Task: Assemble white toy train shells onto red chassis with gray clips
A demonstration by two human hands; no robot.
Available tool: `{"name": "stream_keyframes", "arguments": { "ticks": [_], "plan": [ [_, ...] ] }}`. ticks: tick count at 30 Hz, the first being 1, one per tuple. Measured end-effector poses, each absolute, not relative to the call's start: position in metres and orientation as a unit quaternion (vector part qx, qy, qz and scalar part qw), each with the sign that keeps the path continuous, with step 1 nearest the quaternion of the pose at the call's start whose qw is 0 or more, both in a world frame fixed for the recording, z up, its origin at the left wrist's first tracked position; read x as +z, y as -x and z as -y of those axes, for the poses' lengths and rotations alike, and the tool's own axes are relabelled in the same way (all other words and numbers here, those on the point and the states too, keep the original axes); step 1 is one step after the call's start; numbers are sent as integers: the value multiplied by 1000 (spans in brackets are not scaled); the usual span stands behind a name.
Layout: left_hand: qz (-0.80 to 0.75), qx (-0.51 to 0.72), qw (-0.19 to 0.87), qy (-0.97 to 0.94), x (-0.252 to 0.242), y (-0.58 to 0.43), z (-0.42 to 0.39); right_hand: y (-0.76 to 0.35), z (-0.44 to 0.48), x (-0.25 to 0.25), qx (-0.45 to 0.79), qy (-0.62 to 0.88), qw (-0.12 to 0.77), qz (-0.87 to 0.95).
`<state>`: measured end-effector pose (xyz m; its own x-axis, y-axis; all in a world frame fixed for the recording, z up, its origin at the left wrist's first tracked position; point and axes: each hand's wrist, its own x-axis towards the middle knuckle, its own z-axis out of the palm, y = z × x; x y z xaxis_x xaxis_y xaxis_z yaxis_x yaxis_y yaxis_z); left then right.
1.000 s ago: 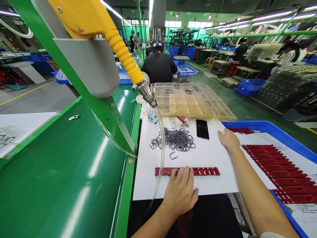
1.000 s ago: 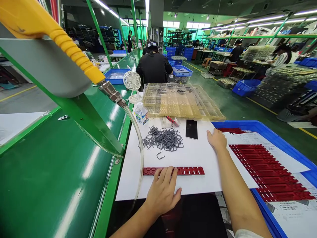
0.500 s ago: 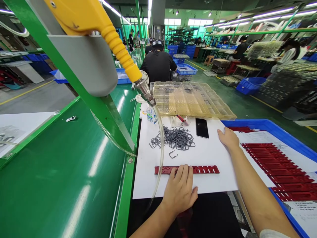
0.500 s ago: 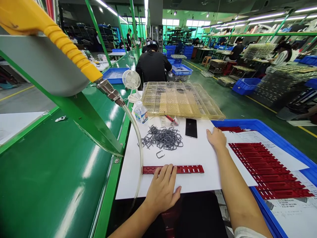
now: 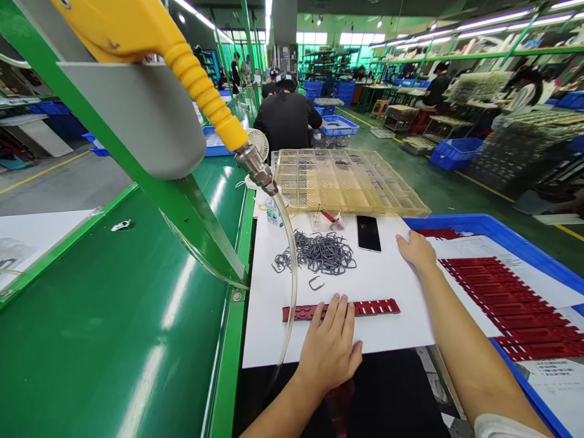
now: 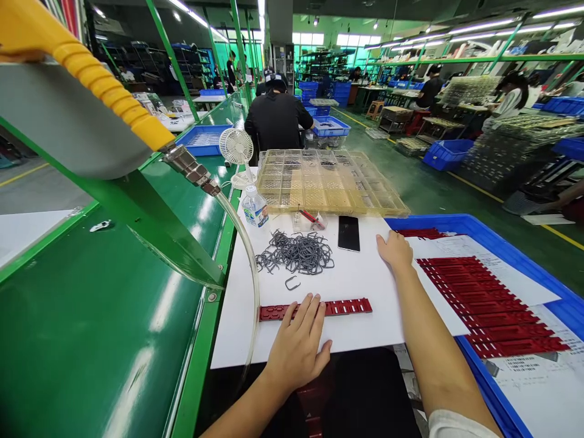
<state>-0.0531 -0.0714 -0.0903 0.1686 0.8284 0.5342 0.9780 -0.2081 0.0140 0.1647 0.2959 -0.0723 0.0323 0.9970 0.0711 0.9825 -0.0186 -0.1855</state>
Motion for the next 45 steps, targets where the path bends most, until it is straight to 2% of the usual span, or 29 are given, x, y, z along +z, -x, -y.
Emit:
{"name": "stream_keyframes", "arguments": {
  "ticks": [21, 31, 45],
  "plan": [
    [613, -217, 162, 742, -89, 53, 71, -166, -297, -74, 36, 708, 94, 699],
    [613, -287, 198, 709, -90, 49, 72, -169, -301, -78, 35, 703, 105, 703],
    [614, -278, 197, 712, -90, 48, 71, -166, -297, -73, 34, 704, 91, 704]
  ]
}}
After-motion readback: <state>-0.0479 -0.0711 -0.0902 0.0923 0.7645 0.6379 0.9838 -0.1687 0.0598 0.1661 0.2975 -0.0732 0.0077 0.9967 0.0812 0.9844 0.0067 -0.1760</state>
